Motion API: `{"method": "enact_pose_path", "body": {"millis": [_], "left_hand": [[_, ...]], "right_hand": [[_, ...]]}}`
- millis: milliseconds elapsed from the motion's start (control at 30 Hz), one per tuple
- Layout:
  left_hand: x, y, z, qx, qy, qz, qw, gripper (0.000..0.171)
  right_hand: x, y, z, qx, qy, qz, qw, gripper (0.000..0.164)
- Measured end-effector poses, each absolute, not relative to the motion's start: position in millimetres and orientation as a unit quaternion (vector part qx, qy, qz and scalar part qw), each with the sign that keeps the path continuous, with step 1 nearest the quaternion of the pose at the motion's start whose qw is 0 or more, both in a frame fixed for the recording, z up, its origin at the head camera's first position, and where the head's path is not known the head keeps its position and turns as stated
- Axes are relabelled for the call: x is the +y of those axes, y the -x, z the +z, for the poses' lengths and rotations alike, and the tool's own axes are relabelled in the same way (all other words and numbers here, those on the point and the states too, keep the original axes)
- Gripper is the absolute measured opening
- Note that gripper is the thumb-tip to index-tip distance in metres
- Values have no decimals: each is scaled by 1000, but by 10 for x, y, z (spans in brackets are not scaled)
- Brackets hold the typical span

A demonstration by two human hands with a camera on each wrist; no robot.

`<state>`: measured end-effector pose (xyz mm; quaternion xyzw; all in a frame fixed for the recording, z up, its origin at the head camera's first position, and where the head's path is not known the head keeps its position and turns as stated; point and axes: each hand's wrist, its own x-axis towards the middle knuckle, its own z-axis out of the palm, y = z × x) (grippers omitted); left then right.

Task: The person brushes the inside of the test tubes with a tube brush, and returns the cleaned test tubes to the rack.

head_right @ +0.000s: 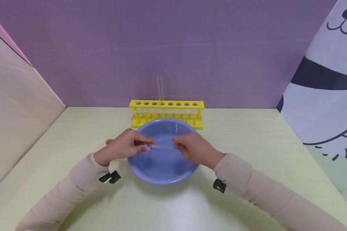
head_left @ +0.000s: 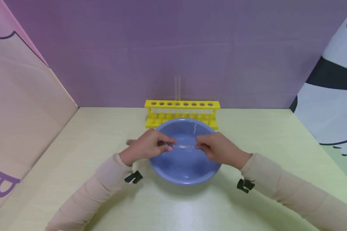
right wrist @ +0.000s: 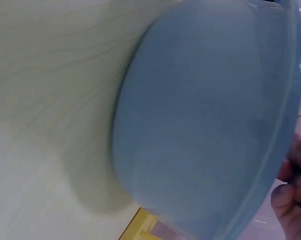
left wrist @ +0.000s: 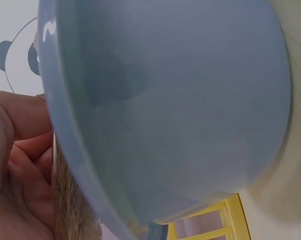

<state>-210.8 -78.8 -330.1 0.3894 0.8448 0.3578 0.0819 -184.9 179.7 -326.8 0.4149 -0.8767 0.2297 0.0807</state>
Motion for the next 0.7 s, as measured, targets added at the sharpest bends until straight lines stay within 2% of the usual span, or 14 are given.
{"method": "enact_pose_path", "body": {"millis": [267,700], "left_hand": [[-773,2104,-3326,847,-389,357,70,22],[-782,2094,-3325,848,-403,342,45,23]], "right_hand": [[1820,1883,-3208,-883,-372,286,4,24],[1916,1937,-3151,-861,-271,403,-154,24]]}}
